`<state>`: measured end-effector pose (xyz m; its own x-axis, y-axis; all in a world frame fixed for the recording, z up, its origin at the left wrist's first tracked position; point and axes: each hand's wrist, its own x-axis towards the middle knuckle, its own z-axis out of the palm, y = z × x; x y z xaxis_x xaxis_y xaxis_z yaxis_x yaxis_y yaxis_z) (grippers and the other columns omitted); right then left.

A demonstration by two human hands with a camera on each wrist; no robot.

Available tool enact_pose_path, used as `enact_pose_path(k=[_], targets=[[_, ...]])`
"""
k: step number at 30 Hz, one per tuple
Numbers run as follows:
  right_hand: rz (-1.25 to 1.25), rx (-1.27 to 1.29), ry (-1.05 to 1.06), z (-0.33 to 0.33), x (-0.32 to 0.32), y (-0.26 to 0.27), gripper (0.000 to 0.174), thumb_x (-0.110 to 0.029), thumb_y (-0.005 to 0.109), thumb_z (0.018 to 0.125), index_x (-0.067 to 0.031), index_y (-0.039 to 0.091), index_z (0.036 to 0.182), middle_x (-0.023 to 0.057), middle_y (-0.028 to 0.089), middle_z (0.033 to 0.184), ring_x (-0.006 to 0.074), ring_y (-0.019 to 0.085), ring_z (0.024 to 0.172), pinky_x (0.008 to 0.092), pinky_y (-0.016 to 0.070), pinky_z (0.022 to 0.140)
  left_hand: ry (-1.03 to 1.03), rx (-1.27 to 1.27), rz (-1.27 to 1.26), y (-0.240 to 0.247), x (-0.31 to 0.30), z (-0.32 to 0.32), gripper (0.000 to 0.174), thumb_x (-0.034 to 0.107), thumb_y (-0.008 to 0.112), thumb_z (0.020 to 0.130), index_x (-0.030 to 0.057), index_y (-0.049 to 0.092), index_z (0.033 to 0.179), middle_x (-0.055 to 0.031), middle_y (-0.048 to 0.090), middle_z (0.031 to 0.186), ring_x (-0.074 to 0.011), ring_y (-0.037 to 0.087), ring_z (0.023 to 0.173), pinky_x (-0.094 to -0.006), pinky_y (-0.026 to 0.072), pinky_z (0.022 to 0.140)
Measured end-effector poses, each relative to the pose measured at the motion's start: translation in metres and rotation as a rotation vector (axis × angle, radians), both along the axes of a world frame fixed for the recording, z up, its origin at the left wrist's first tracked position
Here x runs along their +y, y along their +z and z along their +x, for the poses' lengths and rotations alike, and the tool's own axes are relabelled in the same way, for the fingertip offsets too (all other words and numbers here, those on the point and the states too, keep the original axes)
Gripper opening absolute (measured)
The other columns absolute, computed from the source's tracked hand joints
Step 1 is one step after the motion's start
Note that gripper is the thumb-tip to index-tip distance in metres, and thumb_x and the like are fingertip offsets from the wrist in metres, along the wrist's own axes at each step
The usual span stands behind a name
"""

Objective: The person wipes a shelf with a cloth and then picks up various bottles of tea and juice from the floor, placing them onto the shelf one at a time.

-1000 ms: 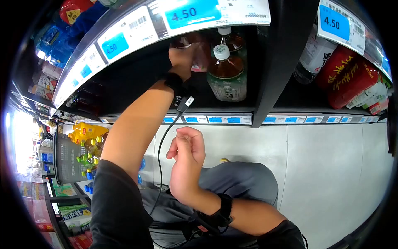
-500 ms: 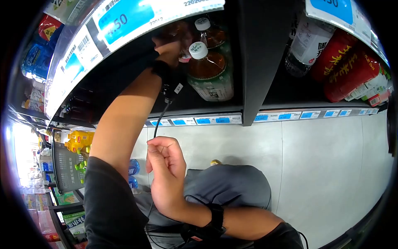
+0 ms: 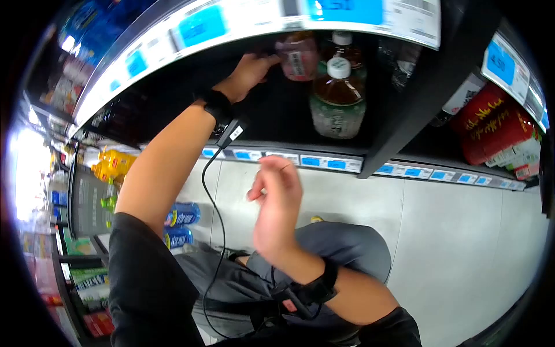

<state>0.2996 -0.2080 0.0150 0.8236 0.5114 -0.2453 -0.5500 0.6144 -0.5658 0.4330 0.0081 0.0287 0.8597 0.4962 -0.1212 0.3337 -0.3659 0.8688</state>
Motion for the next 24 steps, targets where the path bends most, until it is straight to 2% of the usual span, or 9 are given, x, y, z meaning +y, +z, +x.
enact_pose_path(k=[1, 6, 7, 11, 13, 15, 16, 20, 24], targets=[[0.025, 0.01, -0.046, 0.0, 0.004, -0.005, 0.006, -0.012, 0.055, 0.095, -0.0058, 0.056, 0.097, -0.0019, 0.045, 0.066, 0.0054, 0.042, 0.058, 0.0206, 0.0347, 0.053, 0.001, 0.004, -0.001, 0.004, -0.002, -0.017, 0.048, 0.032, 0.059, 0.094, 0.0109, 0.049, 0.136, -0.0067, 0.057, 0.127, -0.0208, 0.052, 0.12, -0.0389, 0.0457, 0.095], [-0.079, -0.018, -0.033, 0.008, 0.015, -0.015, 0.013, -0.009, 0.052, 0.088, -0.0058, 0.057, 0.099, -0.0002, 0.047, 0.064, 0.0091, 0.043, 0.057, 0.0234, 0.0376, 0.057, 0.128, 0.024, 0.112, 0.029, 0.031, -0.137, 0.033, 0.026, 0.057, 0.095, 0.0093, 0.059, 0.124, -0.0081, 0.062, 0.118, -0.0183, 0.063, 0.099, -0.0326, 0.0516, 0.084], [-0.124, 0.004, -0.02, 0.006, 0.016, -0.011, 0.012, -0.01, 0.053, 0.089, -0.0062, 0.057, 0.099, -0.0006, 0.047, 0.065, 0.0089, 0.044, 0.059, 0.0238, 0.0383, 0.058, 0.233, 0.036, 0.108, 0.036, 0.044, -0.161, 0.035, 0.026, 0.056, 0.095, 0.0087, 0.057, 0.125, -0.0093, 0.061, 0.119, -0.0191, 0.063, 0.1, -0.0331, 0.0516, 0.086], [-0.15, -0.042, 0.04, 0.0, 0.024, -0.028, 0.01, -0.011, 0.053, 0.092, -0.0073, 0.058, 0.099, -0.0014, 0.047, 0.07, 0.0081, 0.044, 0.064, 0.0251, 0.0394, 0.06, 0.39, -0.013, 0.24, 0.067, 0.083, -0.273, 0.038, 0.031, 0.054, 0.096, 0.007, 0.055, 0.126, -0.0095, 0.061, 0.119, -0.0194, 0.063, 0.1, -0.0344, 0.0514, 0.089], [-0.193, -0.056, 0.069, -0.007, 0.03, -0.034, 0.009, -0.012, 0.053, 0.092, -0.0076, 0.058, 0.099, -0.0015, 0.047, 0.071, 0.008, 0.044, 0.064, 0.0245, 0.0392, 0.06, 0.502, 0.002, 0.224, 0.079, 0.097, -0.322, 0.037, 0.033, 0.055, 0.095, 0.0082, 0.057, 0.123, -0.0076, 0.061, 0.117, -0.0173, 0.063, 0.097, -0.0318, 0.0513, 0.084], [-0.234, -0.074, 0.085, -0.012, 0.036, -0.043, 0.008, -0.012, 0.053, 0.092, -0.0079, 0.058, 0.098, -0.0017, 0.047, 0.071, 0.0079, 0.044, 0.064, 0.024, 0.039, 0.059, 0.602, 0.031, 0.197, 0.083, 0.109, -0.366, 0.038, 0.031, 0.054, 0.093, 0.0055, 0.057, 0.121, -0.0102, 0.062, 0.115, -0.0191, 0.062, 0.097, -0.0355, 0.0511, 0.085], [-0.277, -0.093, 0.102, -0.014, 0.04, -0.048, 0.008, -0.013, 0.053, 0.093, -0.0083, 0.058, 0.097, -0.0017, 0.047, 0.071, 0.0077, 0.044, 0.064, 0.0237, 0.0389, 0.059, 0.634, 0.093, 0.202, 0.082, 0.113, -0.389, 0.038, 0.035, 0.057, 0.093, 0.01, 0.057, 0.122, -0.0065, 0.061, 0.115, -0.0168, 0.062, 0.098, -0.0309, 0.0508, 0.082], [-0.376, -0.171, 0.154, -0.018, 0.048, -0.074, 0.007, -0.013, 0.053, 0.093, -0.0091, 0.058, 0.095, -0.0016, 0.046, 0.071, 0.0074, 0.044, 0.064, 0.0235, 0.0389, 0.058, 0.762, 0.241, 0.125, 0.076, 0.124, -0.451, 0.044, 0.039, 0.058, 0.091, 0.0093, 0.054, 0.123, -0.0062, 0.057, 0.113, -0.0218, 0.062, 0.1, -0.0406, 0.0487, 0.09], [-0.456, -0.232, 0.183, -0.021, 0.051, -0.085, 0.008, -0.012, 0.052, 0.093, -0.0082, 0.059, 0.095, -0.0013, 0.046, 0.071, 0.0078, 0.044, 0.064, 0.0235, 0.0391, 0.057, 0.851, 0.283, 0.085, 0.057, 0.147, -0.48, 0.045, 0.036, 0.058, 0.088, 0.0081, 0.055, 0.122, -0.0056, 0.059, 0.109, -0.0209, 0.062, 0.094, -0.0421, 0.0496, 0.081]])
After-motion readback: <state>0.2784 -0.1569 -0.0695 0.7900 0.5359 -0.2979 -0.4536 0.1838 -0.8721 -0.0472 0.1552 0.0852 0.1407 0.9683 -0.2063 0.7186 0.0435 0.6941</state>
